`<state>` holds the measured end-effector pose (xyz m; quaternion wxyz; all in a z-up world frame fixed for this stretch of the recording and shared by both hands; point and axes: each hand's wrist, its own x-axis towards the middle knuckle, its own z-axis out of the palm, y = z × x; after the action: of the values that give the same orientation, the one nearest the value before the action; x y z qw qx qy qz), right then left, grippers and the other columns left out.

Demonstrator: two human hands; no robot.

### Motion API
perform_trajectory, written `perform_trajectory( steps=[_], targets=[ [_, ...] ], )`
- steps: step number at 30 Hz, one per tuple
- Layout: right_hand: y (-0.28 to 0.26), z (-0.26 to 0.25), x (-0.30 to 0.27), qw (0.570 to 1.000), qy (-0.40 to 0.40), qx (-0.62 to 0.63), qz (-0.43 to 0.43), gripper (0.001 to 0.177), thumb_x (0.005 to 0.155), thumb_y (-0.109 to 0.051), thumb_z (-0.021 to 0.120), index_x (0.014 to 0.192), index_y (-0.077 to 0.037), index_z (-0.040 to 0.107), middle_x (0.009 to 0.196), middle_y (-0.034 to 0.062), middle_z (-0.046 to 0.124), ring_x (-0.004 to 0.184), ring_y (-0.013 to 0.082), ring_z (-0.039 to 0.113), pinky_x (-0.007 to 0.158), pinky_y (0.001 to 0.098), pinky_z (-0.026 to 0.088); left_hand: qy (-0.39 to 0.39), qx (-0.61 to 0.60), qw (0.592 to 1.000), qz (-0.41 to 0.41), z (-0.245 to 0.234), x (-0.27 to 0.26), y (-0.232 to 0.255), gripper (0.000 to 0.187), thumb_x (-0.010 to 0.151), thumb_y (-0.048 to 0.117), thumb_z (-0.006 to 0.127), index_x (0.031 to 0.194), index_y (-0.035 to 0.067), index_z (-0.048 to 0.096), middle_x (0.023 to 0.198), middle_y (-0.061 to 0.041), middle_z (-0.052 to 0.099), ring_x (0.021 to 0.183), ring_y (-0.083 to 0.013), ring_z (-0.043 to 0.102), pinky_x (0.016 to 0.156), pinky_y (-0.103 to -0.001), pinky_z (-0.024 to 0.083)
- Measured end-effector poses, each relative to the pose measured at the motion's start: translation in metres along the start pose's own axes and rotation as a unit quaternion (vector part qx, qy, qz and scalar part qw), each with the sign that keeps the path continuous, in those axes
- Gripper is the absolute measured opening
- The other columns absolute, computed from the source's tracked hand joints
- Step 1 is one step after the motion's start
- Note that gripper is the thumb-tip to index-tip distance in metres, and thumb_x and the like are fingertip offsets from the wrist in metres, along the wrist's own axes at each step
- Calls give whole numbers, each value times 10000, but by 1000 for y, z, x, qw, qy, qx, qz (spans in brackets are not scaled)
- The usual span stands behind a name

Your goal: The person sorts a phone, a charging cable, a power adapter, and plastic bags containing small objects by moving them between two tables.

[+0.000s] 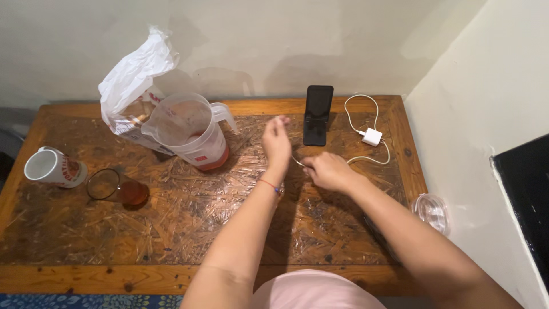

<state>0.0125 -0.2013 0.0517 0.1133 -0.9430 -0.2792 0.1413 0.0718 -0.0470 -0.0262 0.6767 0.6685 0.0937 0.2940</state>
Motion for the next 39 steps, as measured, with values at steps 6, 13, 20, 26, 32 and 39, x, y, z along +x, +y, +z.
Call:
perform_trajectory(
  steps=[6, 13, 20, 26, 32, 39],
  targets=[
    [7, -42, -3, 986, 133, 104, -7, 204, 966, -281, 648, 1036, -125, 759, 779, 127, 721, 686, 300, 681, 698, 440, 534, -152, 61, 984, 75, -11, -30, 53, 251, 1029, 220, 541, 1098, 51, 713, 984, -107, 770, 918, -179, 750, 815, -323, 587],
    [53, -50, 10, 927, 264, 264, 36, 154, 960, -188, 750, 988, -36, 744, 720, 157, 638, 662, 196, 516, 628, 390, 441, -291, -46, 955, -39, -2, -31, 31, 376, 1119, 313, 494, 956, 42, 697, 722, -6, 612, 649, -128, 557, 608, -293, 464],
    [59, -3, 17, 938, 245, 246, 12, 219, 973, -226, 674, 1108, -78, 762, 974, 75, 774, 831, 195, 731, 737, 383, 545, -130, -466, 818, -313, 23, -5, 50, 340, 1088, 319, 414, 1131, 32, 590, 794, -35, 639, 633, -135, 522, 627, -279, 489],
    [11, -15, -14, 984, 112, 132, -44, 234, 944, -225, 662, 1107, -94, 767, 845, 151, 758, 728, 283, 721, 692, 432, 562, -54, -78, 995, -32, 12, 1, 64, 275, 1081, 228, 447, 1175, 40, 624, 1019, -59, 798, 629, -125, 616, 602, -275, 521],
    [4, -62, -14, 969, 143, 202, 23, 171, 961, -224, 666, 1039, -108, 765, 676, 66, 700, 539, 163, 552, 555, 355, 465, -172, 188, 964, 73, -19, -20, 59, 277, 1083, 253, 481, 1120, 104, 712, 831, -61, 781, 684, -127, 725, 640, -314, 562],
    [75, -37, 31, 888, 290, 355, -33, 197, 956, -217, 741, 996, -26, 771, 795, 54, 703, 707, 98, 562, 642, 298, 470, -354, -214, 905, -103, -8, -37, 27, 339, 1198, 243, 485, 1095, 4, 703, 742, 19, 512, 661, -87, 443, 608, -263, 357]
  ],
)
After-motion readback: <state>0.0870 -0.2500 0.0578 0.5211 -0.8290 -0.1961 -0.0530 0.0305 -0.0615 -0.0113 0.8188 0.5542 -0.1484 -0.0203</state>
